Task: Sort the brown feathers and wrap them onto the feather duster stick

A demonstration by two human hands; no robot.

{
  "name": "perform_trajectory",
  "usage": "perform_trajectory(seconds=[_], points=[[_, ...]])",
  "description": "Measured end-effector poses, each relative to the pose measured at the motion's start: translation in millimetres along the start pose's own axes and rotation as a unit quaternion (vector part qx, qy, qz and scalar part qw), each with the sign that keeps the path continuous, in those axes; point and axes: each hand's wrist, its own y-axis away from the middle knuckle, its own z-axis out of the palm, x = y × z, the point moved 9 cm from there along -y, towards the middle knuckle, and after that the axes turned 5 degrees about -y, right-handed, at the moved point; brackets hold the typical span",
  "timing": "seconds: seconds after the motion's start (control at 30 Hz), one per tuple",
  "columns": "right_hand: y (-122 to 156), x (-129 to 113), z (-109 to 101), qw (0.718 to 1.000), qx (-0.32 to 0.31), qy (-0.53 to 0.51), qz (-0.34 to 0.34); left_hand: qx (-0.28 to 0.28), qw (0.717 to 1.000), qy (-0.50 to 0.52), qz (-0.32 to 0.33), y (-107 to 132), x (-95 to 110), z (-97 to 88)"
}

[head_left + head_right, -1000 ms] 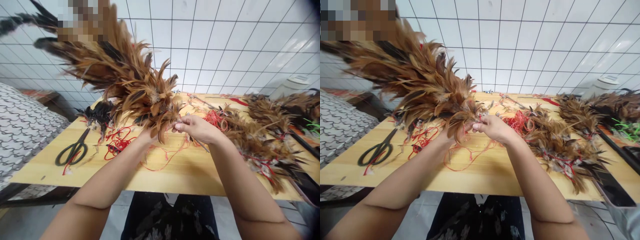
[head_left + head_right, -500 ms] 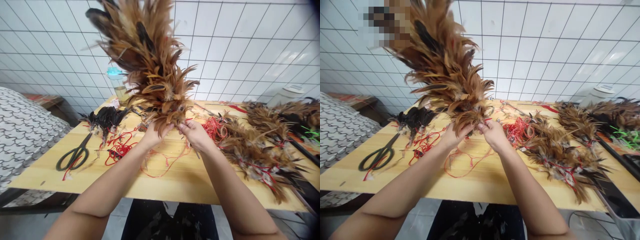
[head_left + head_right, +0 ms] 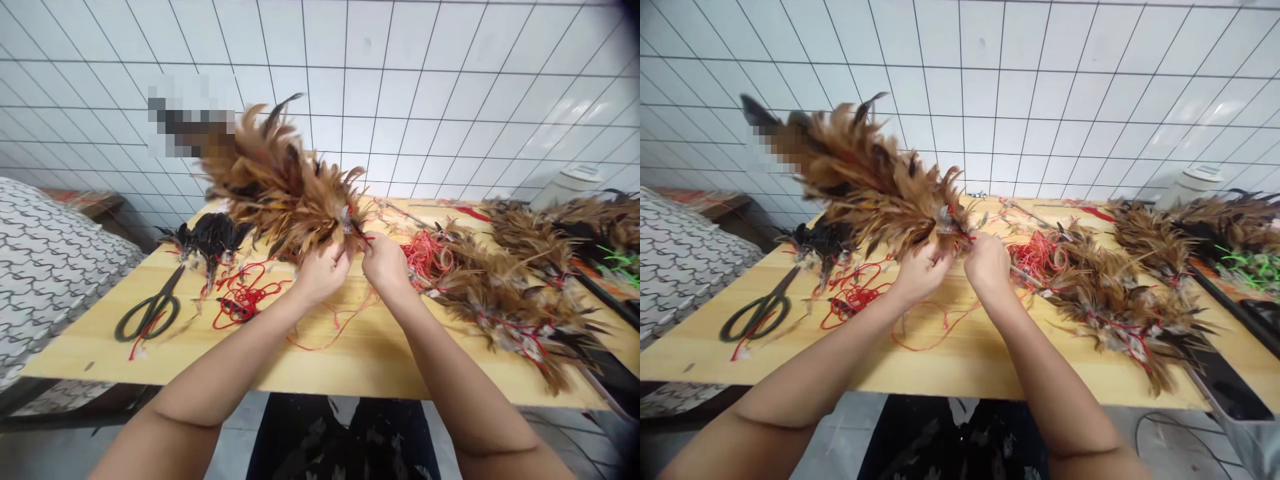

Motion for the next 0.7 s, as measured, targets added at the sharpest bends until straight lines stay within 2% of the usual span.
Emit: perform_trajectory(seconds=[0.13,0.23,0.3,0.4,0.5,0.6,0.7], points=[[5,-17,-2,0.991,0.041,0.115,-0.057,-0.014,0.997,0.065,-0.029,0,0,1.2],[9,-17,1,0.981,0.064,0.161,-0.082,-0.028,0.996,0.079,-0.041,1,2,1.7],[10,-12,4,0.976,0.068,0.185,-0.090,-0.043,0.997,0.064,-0.015,1,10,-0.8],[10,-3,3,0.968,0.062,0.221,-0.103,-0.095,0.994,0.027,0.042,-2,24,-9.4],[9,10,-3,0.961,0.046,0.246,-0.115,-0.138,0.987,-0.024,0.076,-8,30,-34.1],[10,22,-15,0.957,0.049,0.251,-0.134,-0.137,0.984,-0.069,0.090,-21,27,-72.2],[16,27,-28,0.948,0.059,0.264,-0.167,-0.131,0.984,-0.077,0.095,-39,17,-101.9]])
